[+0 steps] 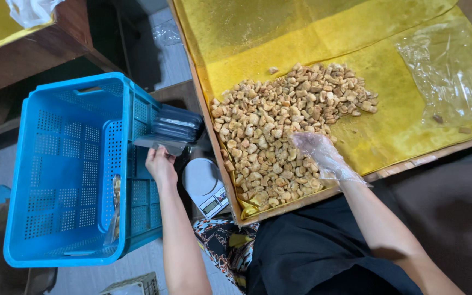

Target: The person packages fried snacks by scooping them into plastic bags using a metal scoop and by hand, then weighing the bags on a digital scale.

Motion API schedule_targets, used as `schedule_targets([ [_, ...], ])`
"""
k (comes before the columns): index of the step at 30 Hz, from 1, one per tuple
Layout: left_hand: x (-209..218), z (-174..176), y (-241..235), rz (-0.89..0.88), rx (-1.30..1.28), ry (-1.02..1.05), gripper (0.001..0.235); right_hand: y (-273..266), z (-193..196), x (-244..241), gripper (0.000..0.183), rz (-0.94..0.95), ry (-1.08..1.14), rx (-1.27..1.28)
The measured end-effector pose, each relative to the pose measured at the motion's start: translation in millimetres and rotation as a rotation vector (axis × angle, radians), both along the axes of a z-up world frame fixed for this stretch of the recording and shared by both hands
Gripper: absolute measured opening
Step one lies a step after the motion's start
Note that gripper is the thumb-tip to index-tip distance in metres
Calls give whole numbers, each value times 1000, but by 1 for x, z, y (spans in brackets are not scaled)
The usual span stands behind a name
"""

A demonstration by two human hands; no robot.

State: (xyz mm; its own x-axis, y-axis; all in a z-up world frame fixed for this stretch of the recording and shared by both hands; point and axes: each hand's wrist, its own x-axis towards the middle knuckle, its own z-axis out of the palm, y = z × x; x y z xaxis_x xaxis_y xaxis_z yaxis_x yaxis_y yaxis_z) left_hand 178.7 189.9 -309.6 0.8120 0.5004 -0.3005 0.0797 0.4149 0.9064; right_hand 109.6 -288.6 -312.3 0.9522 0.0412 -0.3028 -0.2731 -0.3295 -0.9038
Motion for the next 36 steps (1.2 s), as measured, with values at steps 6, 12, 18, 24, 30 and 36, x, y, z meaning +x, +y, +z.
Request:
schedule_targets([
  [6,-70,111,-120,-435,764,-112,19,13,17,0,40,-102,51,439],
  [12,-74,80,-250,-841,787,146,25,38,27,-10,35,-28,152,518],
  [18,-64,12,-267,-949,797,25,15,40,44,-23,40,20,198,61],
  [24,-68,4,-261,-900,712,-6,20,45,22,-32,38,19,7,267],
  [30,-91,14,-289,-747,1243,-48,23,63,26,-34,33,-124,117,344],
  [36,-98,19,-287,-700,1153,-135,28,56,38,-25,29,-50,-11,-115],
])
